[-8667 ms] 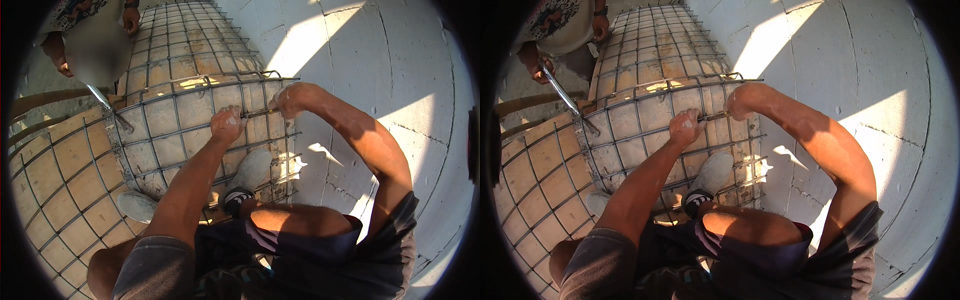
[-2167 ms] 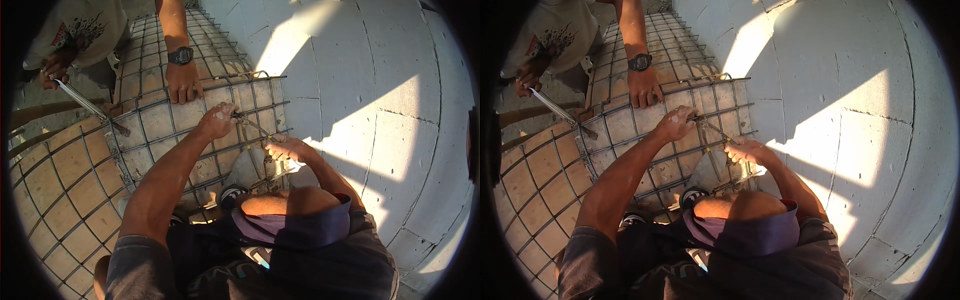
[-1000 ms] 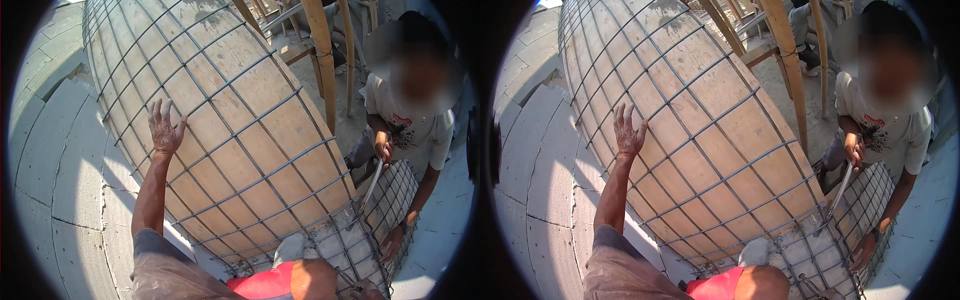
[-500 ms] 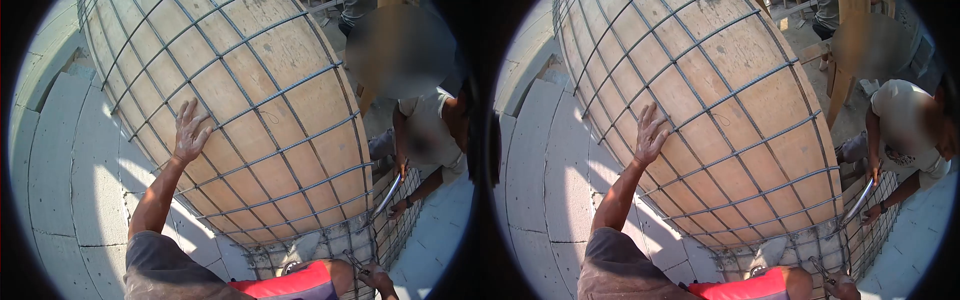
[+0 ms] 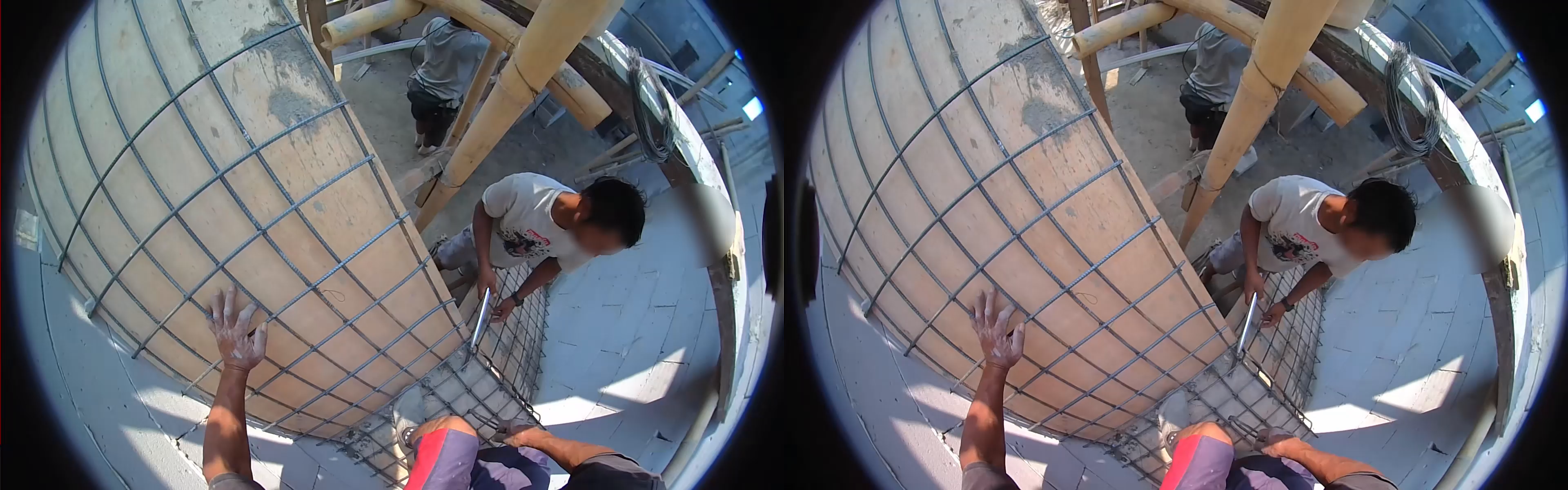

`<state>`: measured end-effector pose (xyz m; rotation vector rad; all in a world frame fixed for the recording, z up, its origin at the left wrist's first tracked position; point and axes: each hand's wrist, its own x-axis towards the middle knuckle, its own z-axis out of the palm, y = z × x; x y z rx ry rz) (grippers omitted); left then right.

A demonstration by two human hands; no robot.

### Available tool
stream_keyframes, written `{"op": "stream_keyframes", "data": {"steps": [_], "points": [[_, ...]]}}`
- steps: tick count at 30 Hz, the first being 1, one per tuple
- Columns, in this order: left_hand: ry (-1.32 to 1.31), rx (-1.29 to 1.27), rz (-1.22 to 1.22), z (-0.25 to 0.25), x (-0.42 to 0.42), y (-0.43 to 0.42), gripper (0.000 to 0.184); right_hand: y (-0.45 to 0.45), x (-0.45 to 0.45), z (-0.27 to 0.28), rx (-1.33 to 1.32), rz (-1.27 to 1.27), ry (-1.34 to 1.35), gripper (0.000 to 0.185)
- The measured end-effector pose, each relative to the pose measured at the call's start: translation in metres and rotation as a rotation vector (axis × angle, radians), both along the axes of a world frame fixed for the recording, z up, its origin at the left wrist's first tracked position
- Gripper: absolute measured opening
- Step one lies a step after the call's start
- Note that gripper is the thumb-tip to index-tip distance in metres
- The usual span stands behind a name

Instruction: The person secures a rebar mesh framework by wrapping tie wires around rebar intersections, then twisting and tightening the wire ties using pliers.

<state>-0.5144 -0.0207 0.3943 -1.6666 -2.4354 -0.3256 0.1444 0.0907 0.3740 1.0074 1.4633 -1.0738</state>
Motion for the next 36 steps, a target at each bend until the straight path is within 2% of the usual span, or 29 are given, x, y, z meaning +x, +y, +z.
{"op": "stream_keyframes", "data": {"steps": [2,4,6,8,11,15,18,21,22,24,26,27,28,30,31,33,34,36], "points": [[0.001,0.002,-0.006,0.001,-0.001,0.004,0.042,-0.008,0.004,0.005,-0.021,0.108,-0.049,0.048],[-0.009,0.005,-0.006,0.000,-0.002,0.002,0.044,-0.024,0.033,-0.028,-0.090,0.294,0.003,0.051],[-0.029,0.002,0.013,0.004,0.000,0.004,0.044,-0.024,0.034,-0.017,-0.059,0.277,0.070,0.053],[-0.029,-0.007,0.032,0.007,0.001,0.002,0.044,0.000,-0.037,0.071,0.124,-0.035,0.035,0.053],[-0.031,0.006,0.006,0.003,0.002,0.005,0.045,0.000,-0.043,0.092,0.065,-0.179,-0.010,0.050],[-0.019,-0.001,-0.021,0.004,0.000,0.005,0.041,-0.012,-0.039,0.145,0.259,-0.392,0.102,0.043],[-0.004,-0.054,-0.011,0.006,-0.002,0.002,0.040,-0.020,-0.035,0.171,0.411,-0.522,0.131,0.048],[-0.019,-0.094,0.012,0.004,-0.001,0.000,0.042,-0.018,-0.038,0.200,0.362,-0.497,0.085,0.050],[-0.032,-0.111,0.022,0.005,0.000,0.002,0.042,-0.016,-0.031,0.200,0.253,-0.513,0.031,0.055],[-0.054,-0.152,0.051,0.009,0.002,0.002,0.042,-0.033,-0.016,0.202,0.399,-0.546,0.087,0.056],[-0.192,-0.132,0.049,0.014,0.007,0.005,0.044,-0.055,0.005,0.198,0.516,-0.567,0.126,0.058],[-0.259,-0.122,0.048,0.020,0.009,0.009,0.044,-0.057,0.005,0.205,0.497,-0.602,0.099,0.058],[-0.202,-0.165,0.073,0.035,0.017,0.017,0.044,-0.055,0.004,0.217,0.477,-0.634,0.072,0.059],[-0.250,-0.003,0.254,0.014,0.032,0.021,0.044,-0.063,0.014,0.220,0.490,-0.643,0.033,0.055],[-0.271,0.081,0.338,0.010,0.035,0.025,0.045,-0.064,0.016,0.223,0.394,-0.692,-0.022,0.053],[-0.289,0.088,0.489,0.078,0.098,0.077,0.042,-0.064,0.020,0.229,0.199,-0.785,-0.131,0.049],[-0.221,0.128,0.467,0.094,0.122,0.093,0.042,-0.099,0.048,0.200,0.217,-0.855,-0.129,0.042],[-0.682,0.125,0.294,0.120,0.173,0.124,0.037,-0.144,0.072,0.175,0.199,-0.906,-0.181,0.041]]}}
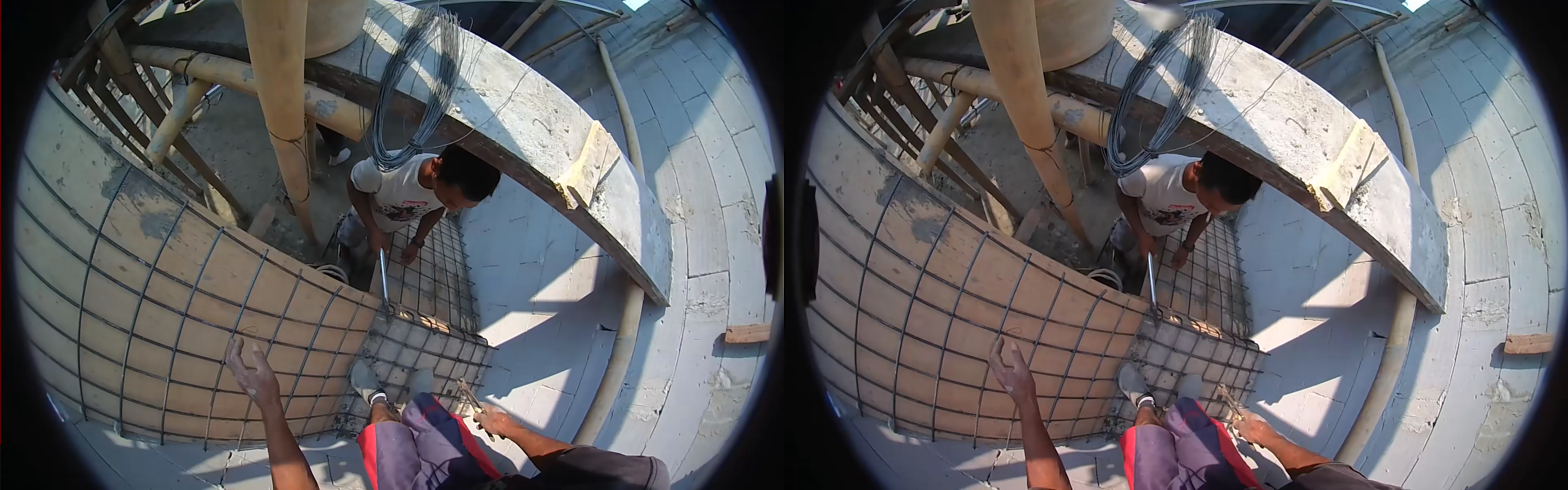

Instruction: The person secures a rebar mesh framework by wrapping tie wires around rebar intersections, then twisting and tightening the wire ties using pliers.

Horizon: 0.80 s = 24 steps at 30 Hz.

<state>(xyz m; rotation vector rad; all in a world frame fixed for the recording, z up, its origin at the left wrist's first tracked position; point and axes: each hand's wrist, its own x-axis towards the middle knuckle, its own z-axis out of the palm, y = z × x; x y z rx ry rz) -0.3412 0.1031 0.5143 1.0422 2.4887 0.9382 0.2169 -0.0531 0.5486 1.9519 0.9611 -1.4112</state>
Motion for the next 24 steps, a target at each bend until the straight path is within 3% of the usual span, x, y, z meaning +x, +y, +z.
{"op": "stream_keyframes", "data": {"steps": [2,3,7,10,13,14,18,21,24], "points": [[-0.697,0.108,0.072,0.042,0.063,0.053,0.035,0.000,-0.009,0.017,-0.033,-0.023,-0.012,0.039],[-0.818,0.089,-0.053,0.040,0.076,0.072,0.038,-0.004,-0.012,0.025,-0.053,-0.025,-0.015,0.039],[-1.277,0.207,-0.092,0.120,0.119,0.181,0.047,-0.018,-0.015,0.039,-0.069,0.042,-0.043,0.042],[-1.361,0.273,-0.048,0.153,0.122,0.253,0.043,-0.007,-0.029,0.061,-0.060,0.081,-0.035,0.049],[-1.418,0.264,-0.012,0.166,0.124,0.300,0.034,-0.027,-0.017,0.058,0.081,-0.147,0.086,0.050],[-1.423,0.260,-0.005,0.169,0.124,0.309,0.032,-0.052,-0.003,0.038,0.095,-0.348,0.142,0.049],[-1.360,0.279,0.004,0.181,0.129,0.322,0.026,-0.068,0.002,0.046,0.162,-0.561,0.188,0.050],[-1.316,0.256,0.019,0.185,0.133,0.328,0.021,-0.082,0.016,0.047,0.165,-0.372,0.164,0.046],[-1.238,0.241,-0.005,0.184,0.130,0.332,0.018,-0.108,0.028,0.034,0.156,-0.401,0.114,0.045]]}}
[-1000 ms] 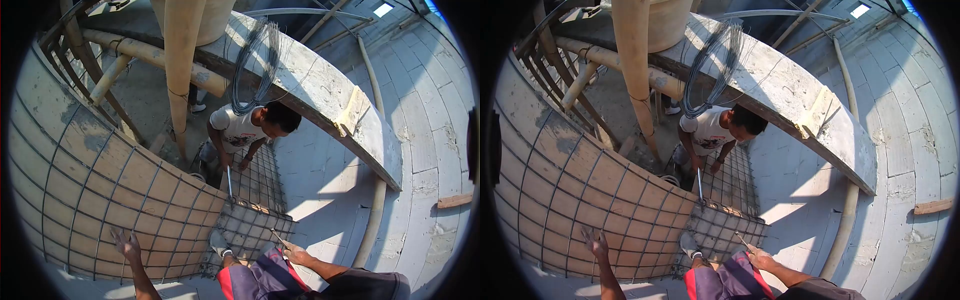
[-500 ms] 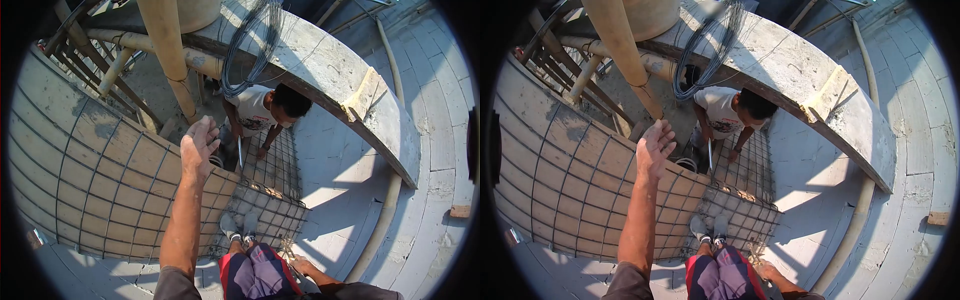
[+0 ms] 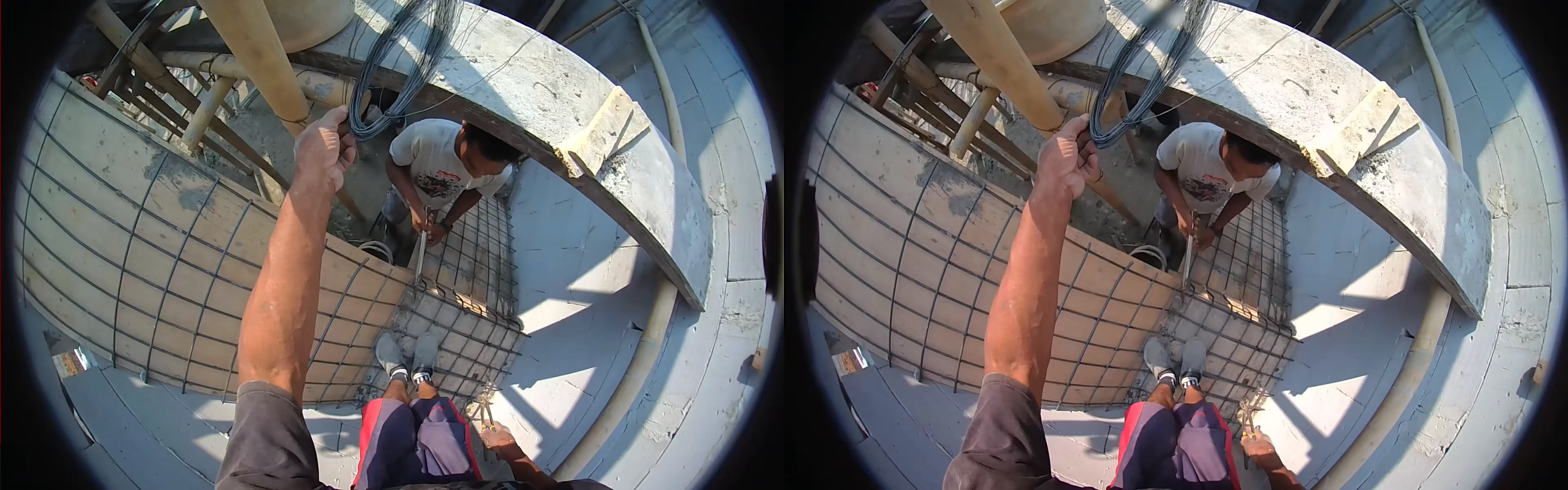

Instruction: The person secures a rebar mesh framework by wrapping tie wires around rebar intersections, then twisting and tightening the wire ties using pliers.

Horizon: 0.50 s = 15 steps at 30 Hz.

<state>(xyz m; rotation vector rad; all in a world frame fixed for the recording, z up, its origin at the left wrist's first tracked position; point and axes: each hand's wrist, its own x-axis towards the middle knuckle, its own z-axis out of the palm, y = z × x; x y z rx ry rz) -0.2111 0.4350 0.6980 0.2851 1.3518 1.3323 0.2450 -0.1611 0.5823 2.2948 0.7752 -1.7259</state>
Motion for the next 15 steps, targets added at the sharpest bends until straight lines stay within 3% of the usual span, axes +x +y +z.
{"op": "stream_keyframes", "data": {"steps": [5,9,15], "points": [[0.157,0.006,-0.041,0.009,-0.002,-0.007,0.016,-0.015,0.013,-0.011,0.032,-0.014,0.061,0.042],[0.099,-0.021,-0.050,0.009,-0.008,-0.013,0.016,-0.003,0.013,0.001,0.058,-0.177,0.215,0.040],[-0.029,-0.049,-0.100,0.007,-0.020,-0.042,0.016,0.026,0.001,0.013,-0.053,-0.260,0.145,0.043]]}}
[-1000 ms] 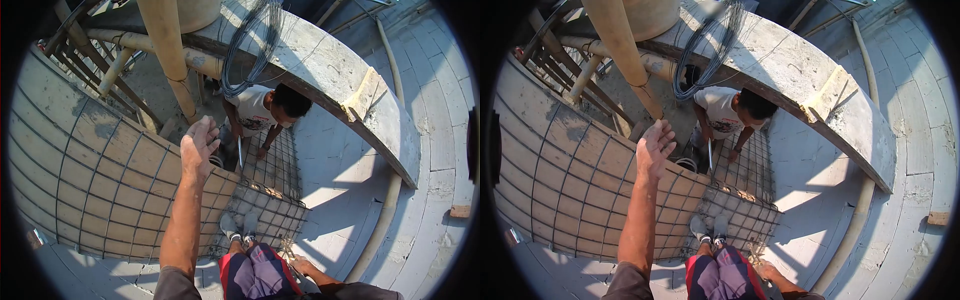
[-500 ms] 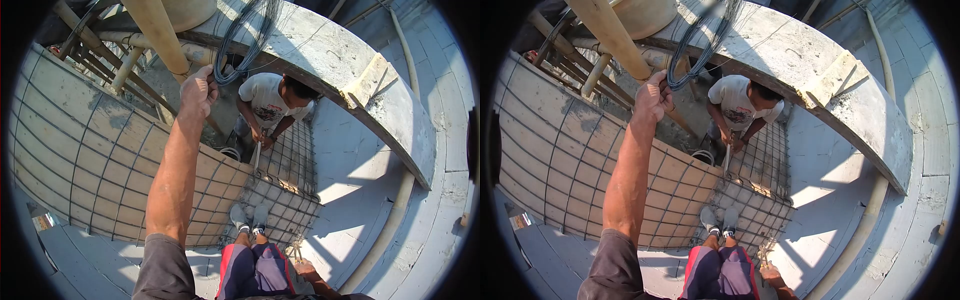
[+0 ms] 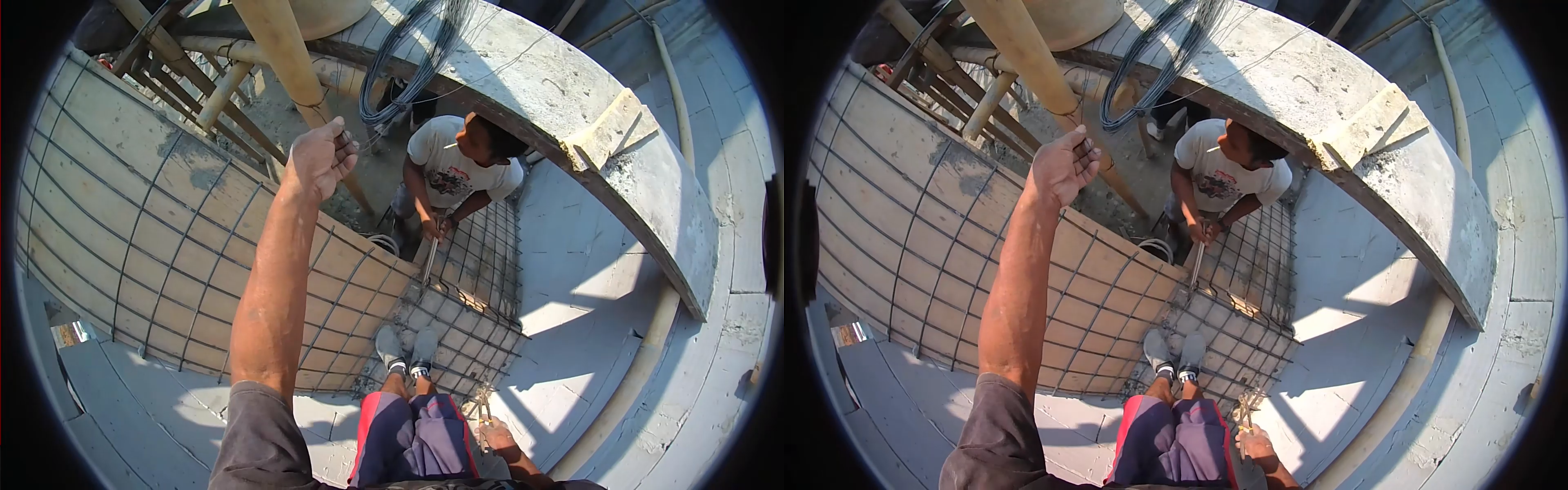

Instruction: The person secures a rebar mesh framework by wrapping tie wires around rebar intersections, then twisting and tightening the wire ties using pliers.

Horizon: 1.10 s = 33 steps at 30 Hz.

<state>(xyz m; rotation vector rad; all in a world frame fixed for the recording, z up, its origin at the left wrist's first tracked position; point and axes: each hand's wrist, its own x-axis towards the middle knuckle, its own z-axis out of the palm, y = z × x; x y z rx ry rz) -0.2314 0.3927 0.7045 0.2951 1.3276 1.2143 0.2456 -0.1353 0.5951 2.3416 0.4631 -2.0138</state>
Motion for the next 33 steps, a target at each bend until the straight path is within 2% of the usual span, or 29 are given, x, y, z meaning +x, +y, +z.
{"op": "stream_keyframes", "data": {"steps": [8,12,15,18,23,26,28,30,32,33], "points": [[-0.104,0.033,0.029,0.011,0.010,-0.022,0.017,0.004,0.005,-0.001,-0.051,0.028,-0.024,0.043],[-0.116,0.059,-0.052,0.016,0.013,-0.026,0.018,0.012,0.000,-0.003,-0.075,0.059,-0.084,0.045],[-0.097,0.065,-0.116,0.013,0.012,-0.027,0.018,0.036,-0.009,0.004,0.084,0.495,-0.210,0.049],[-0.021,0.053,-0.171,0.011,0.010,-0.027,0.019,0.073,-0.040,0.011,0.277,0.483,-0.313,0.049],[0.058,0.094,-0.196,0.018,0.011,-0.031,0.018,0.183,-0.104,0.038,0.471,0.347,-0.256,0.037],[-0.074,0.166,-0.121,0.016,0.014,-0.036,0.016,0.256,-0.144,0.052,0.741,0.251,-0.106,0.028],[-0.148,0.195,-0.110,0.013,0.014,-0.039,0.016,0.306,-0.168,0.064,0.810,0.258,0.012,0.026],[-0.199,0.213,-0.092,0.010,0.014,-0.042,0.017,0.347,-0.195,0.077,0.971,0.197,0.075,0.024],[-0.225,0.220,-0.063,0.008,0.017,-0.046,0.018,0.384,-0.217,0.091,1.018,0.183,0.149,0.023],[-0.248,0.220,-0.054,0.006,0.017,-0.048,0.018,0.399,-0.229,0.105,1.089,0.227,0.090,0.023]]}}
